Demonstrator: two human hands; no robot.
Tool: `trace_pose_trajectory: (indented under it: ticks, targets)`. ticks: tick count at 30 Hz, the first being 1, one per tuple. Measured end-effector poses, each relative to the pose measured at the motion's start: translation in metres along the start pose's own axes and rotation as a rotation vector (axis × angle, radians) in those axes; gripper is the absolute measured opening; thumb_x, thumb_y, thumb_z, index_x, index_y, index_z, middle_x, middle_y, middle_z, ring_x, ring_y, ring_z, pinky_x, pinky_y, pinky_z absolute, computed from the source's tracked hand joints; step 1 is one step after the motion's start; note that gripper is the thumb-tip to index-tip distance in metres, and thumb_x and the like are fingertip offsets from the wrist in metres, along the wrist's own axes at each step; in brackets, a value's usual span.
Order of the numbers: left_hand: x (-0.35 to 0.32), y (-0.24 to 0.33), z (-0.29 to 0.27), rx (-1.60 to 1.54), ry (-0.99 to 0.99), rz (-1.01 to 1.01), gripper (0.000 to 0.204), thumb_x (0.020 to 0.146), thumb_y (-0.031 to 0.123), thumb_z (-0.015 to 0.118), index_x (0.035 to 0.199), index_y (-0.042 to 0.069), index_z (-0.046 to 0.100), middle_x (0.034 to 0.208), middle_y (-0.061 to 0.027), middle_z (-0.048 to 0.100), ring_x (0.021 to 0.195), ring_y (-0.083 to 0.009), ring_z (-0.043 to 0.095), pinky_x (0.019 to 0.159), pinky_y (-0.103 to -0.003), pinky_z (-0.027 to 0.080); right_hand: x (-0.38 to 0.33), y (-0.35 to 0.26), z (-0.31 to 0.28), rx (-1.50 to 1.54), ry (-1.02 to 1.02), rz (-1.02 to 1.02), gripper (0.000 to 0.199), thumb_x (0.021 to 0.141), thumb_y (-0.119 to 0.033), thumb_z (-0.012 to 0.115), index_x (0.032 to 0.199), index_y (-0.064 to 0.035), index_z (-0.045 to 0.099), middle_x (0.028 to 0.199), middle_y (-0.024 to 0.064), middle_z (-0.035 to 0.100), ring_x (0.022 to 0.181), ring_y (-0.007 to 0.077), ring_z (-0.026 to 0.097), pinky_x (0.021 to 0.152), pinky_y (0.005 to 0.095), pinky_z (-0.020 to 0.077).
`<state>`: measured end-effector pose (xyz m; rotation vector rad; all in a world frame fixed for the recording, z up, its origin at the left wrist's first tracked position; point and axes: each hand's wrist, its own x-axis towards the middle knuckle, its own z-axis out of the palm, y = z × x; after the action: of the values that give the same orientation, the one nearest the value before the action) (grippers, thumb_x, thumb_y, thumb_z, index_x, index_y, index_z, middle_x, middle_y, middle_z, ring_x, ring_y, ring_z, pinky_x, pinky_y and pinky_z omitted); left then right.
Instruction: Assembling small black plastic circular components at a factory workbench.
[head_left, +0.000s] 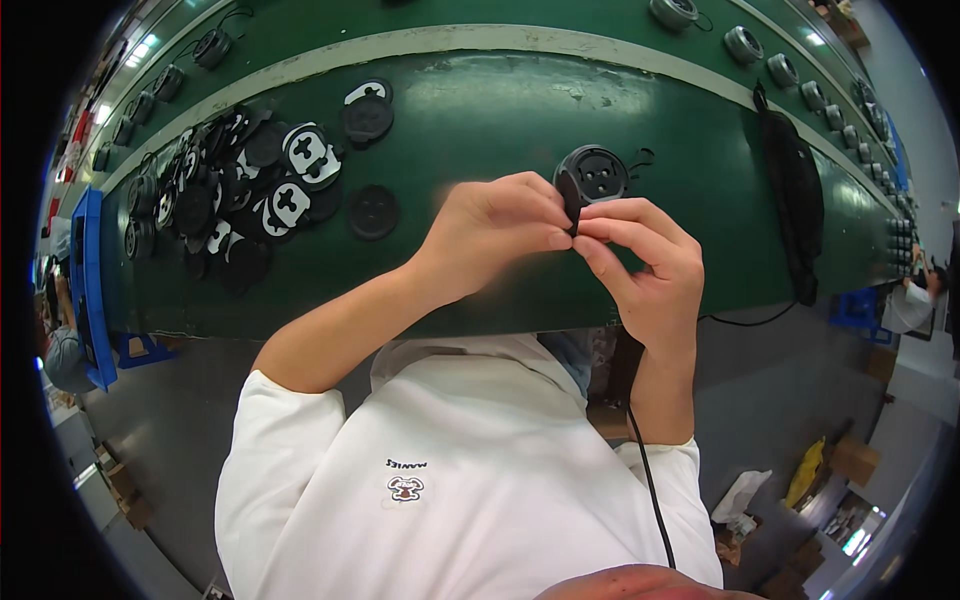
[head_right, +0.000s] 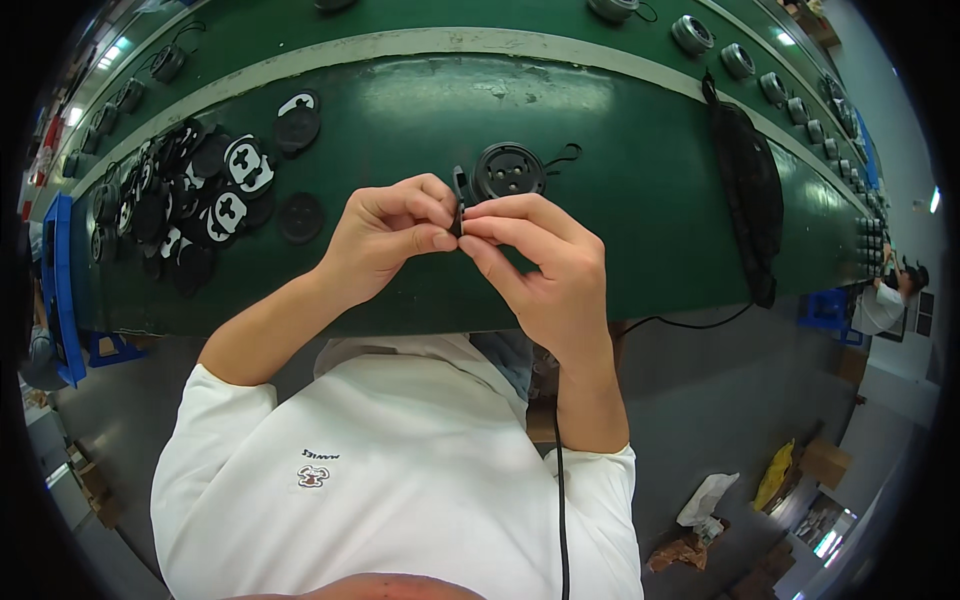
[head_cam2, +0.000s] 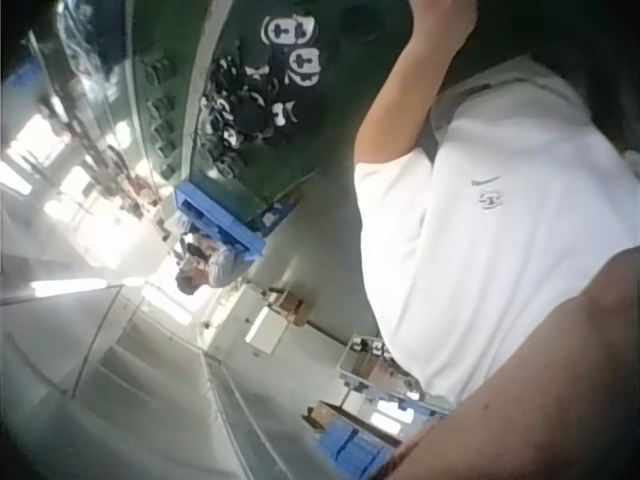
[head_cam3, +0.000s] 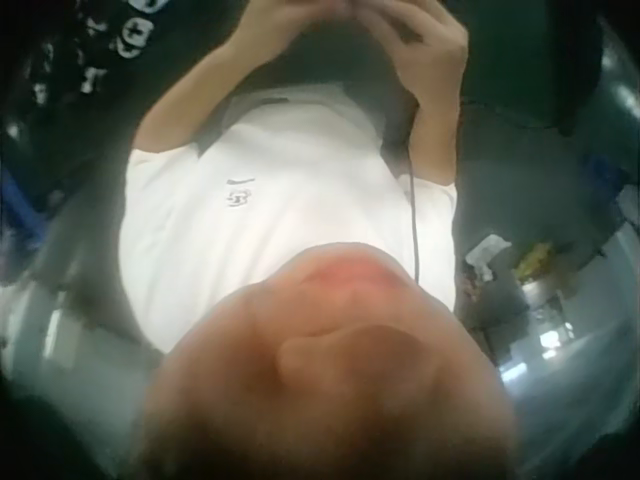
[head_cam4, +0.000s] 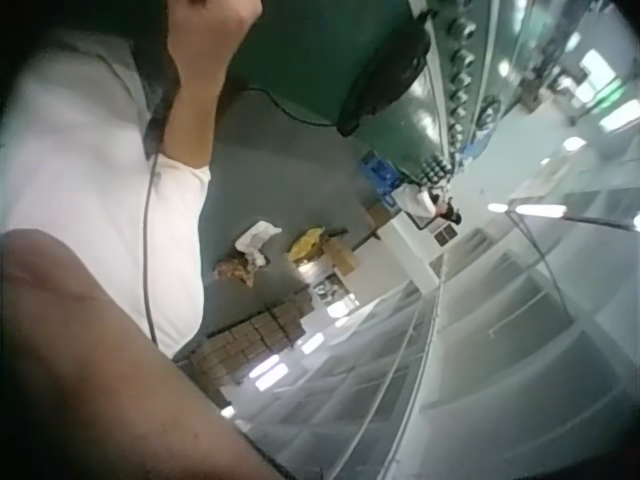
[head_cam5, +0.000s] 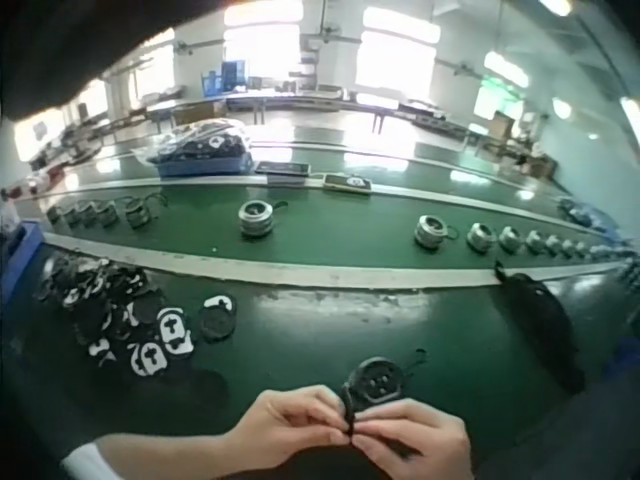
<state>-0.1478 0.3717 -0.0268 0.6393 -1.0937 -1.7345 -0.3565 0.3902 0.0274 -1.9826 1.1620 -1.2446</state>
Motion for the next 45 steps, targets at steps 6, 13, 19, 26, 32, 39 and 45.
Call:
trace_pose_trajectory:
  ticks: [6, 13, 19, 26, 32, 39, 45]
  targets:
    - [-0.004, -0.001, 0.003, 0.063, -0.111, 0.012, 0.02, 0.087, -0.015, 0.076, 0.098, 0.001, 0.078, 0.105, -0.0088, 0.065, 0.091, -0.0164, 0.058, 0.083, -0.025, 0.052, -0.011, -0.004, -0.013, 0.066, -0.064, 0.076, 0.02, 0.074, 0.011, 0.077, 0.091, 0.0003, 0.079, 0.099, 0.0055, 0.078, 0.076, 0.0146, 0.066, 0.065, 0.0249, 0.0514]
    - [-0.007, 0.009, -0.002, -0.114, -0.202, -0.112, 0.011, 0.087, -0.009, 0.078, 0.095, -0.001, 0.076, 0.092, -0.0131, 0.071, 0.084, -0.0206, 0.067, 0.076, -0.027, 0.057, -0.058, 0.027, -0.089, 0.529, 0.198, 0.168, 0.015, 0.081, 0.008, 0.072, 0.092, -0.0028, 0.072, 0.093, 0.0115, 0.071, 0.079, 0.0186, 0.062, 0.07, 0.0261, 0.0502]
    - [-0.009, 0.0, -0.014, -0.04, -0.196, -0.041, 0.022, 0.085, -0.015, 0.076, 0.103, -0.005, 0.078, 0.1, -0.0145, 0.079, 0.077, -0.0148, 0.07, 0.076, -0.026, 0.06, -0.232, 0.088, -0.196, 1.124, 0.52, 0.351, 0.004, 0.095, -0.005, 0.068, 0.095, -0.0088, 0.065, 0.088, 0.0069, 0.067, 0.072, 0.0117, 0.054, 0.064, 0.0267, 0.046]
    - [0.004, -0.002, 0.001, 0.176, -0.253, -0.052, 0.024, 0.084, -0.015, 0.078, 0.105, -0.004, 0.078, 0.104, -0.0121, 0.078, 0.081, -0.0145, 0.068, 0.079, -0.025, 0.057, -0.407, 0.152, -0.132, -0.745, 0.255, 1.193, 0.021, 0.1, -0.01, 0.065, 0.109, 0.0019, 0.08, 0.088, 0.0088, 0.078, 0.08, 0.0163, 0.071, 0.075, 0.0262, 0.056]
    - [0.01, 0.008, 0.029, 0.443, -0.268, 0.002, 0.027, 0.086, -0.015, 0.077, 0.11, -0.003, 0.077, 0.113, -0.0127, 0.074, 0.086, -0.0157, 0.065, 0.078, -0.022, 0.052, -0.181, 0.029, -0.121, -0.359, 0.517, 0.631, 0.021, 0.097, -0.009, 0.075, 0.115, 0.0006, 0.079, 0.098, 0.0099, 0.079, 0.081, 0.0182, 0.072, 0.075, 0.0281, 0.0576]
    - [0.005, 0.012, 0.043, 0.393, -0.156, -0.08, 0.033, 0.088, -0.016, 0.074, 0.118, -0.003, 0.074, 0.121, -0.012, 0.072, 0.098, -0.0142, 0.066, 0.087, -0.022, 0.054, -0.08, 0.013, -0.054, -0.046, 0.119, 0.059, 0.031, 0.079, 0.007, 0.084, 0.109, 0.0003, 0.079, 0.102, 0.0099, 0.076, 0.076, 0.0165, 0.063, 0.067, 0.0266, 0.0566]
    - [0.018, 0.024, 0.048, 0.577, -0.25, -0.052, 0.064, 0.087, -0.012, 0.076, 0.147, 0.001, 0.057, 0.135, -0.0141, 0.067, 0.112, -0.0215, 0.068, 0.101, -0.031, 0.056, -0.077, 0.021, -0.051, 0.14, 0.187, 0.058, 0.029, 0.082, 0.013, 0.077, 0.108, -0.0002, 0.079, 0.102, 0.0102, 0.075, 0.077, 0.0147, 0.062, 0.066, 0.0243, 0.0577]
